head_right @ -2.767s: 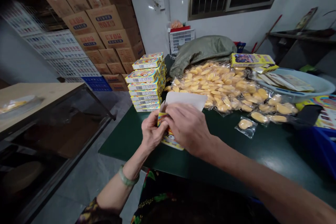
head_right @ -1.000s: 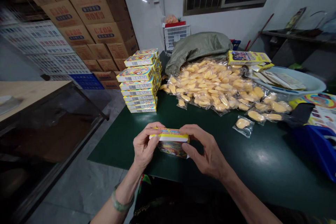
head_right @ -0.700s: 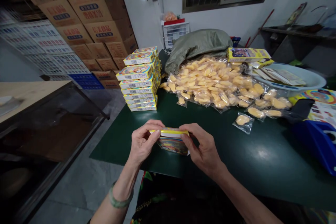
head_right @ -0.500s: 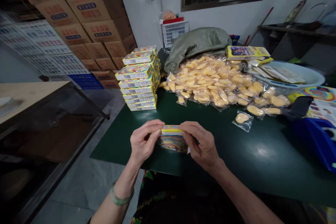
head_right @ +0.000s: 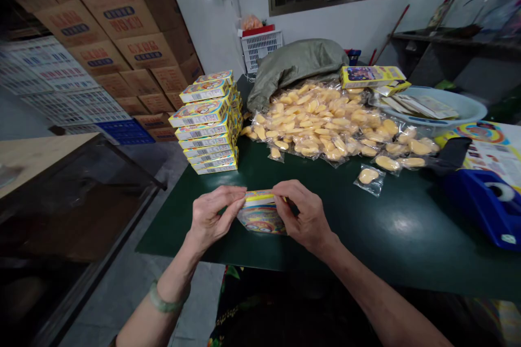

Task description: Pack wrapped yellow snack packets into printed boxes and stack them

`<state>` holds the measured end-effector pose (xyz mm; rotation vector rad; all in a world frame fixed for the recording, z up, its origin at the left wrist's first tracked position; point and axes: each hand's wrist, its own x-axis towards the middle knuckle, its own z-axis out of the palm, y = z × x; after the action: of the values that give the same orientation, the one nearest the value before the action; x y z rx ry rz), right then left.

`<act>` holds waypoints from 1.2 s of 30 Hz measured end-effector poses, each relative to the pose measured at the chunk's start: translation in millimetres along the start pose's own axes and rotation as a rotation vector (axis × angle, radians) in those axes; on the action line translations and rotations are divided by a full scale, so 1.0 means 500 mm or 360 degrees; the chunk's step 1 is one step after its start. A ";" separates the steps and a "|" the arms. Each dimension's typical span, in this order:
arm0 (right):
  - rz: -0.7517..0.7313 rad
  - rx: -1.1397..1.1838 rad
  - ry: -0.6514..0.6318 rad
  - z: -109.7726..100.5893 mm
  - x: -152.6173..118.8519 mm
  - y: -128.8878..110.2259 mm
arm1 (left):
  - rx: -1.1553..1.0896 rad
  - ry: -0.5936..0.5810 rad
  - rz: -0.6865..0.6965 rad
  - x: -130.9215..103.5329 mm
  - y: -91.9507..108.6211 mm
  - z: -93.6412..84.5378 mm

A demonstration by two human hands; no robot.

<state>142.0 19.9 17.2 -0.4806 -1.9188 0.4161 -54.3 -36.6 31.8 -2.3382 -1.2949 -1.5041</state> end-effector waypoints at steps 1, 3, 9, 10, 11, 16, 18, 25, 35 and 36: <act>-0.0003 -0.0007 0.0016 0.001 0.001 0.000 | -0.0001 -0.0003 0.0003 0.002 0.001 -0.001; 0.0001 -0.0024 0.0044 0.002 0.001 -0.001 | 0.0027 0.0024 0.0001 0.001 0.004 0.000; 0.0057 -0.0048 0.0024 -0.004 -0.004 -0.006 | 0.0103 0.0098 -0.0016 -0.012 0.017 0.010; 0.0058 -0.0058 0.0025 -0.004 -0.004 -0.006 | 0.0108 0.0100 -0.0021 -0.012 0.017 0.011; 0.0048 -0.0077 0.0032 -0.004 -0.006 -0.005 | 0.0109 0.0104 -0.0026 -0.012 0.017 0.012; -0.0103 -0.0218 0.0113 0.004 -0.019 -0.003 | 0.0107 0.0146 0.0027 -0.019 0.013 0.016; -0.0131 -0.0242 0.0124 0.006 -0.027 -0.005 | 0.0107 0.0154 0.0072 -0.026 0.014 0.019; -0.0212 -0.0153 0.0102 0.006 -0.057 0.010 | 0.0073 0.0205 0.0150 -0.060 0.018 0.030; -0.0042 -0.0372 0.0107 -0.039 -0.081 0.049 | -0.0052 0.0460 -0.0162 -0.065 -0.011 0.078; 0.0060 -0.0510 0.0166 -0.082 -0.099 0.065 | -0.0099 0.0503 -0.0185 -0.064 -0.013 0.086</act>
<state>202.1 25.2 -22.1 -0.7343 -1.8836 0.1030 -33.1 -31.8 -17.6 -1.9797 -1.3349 -1.8805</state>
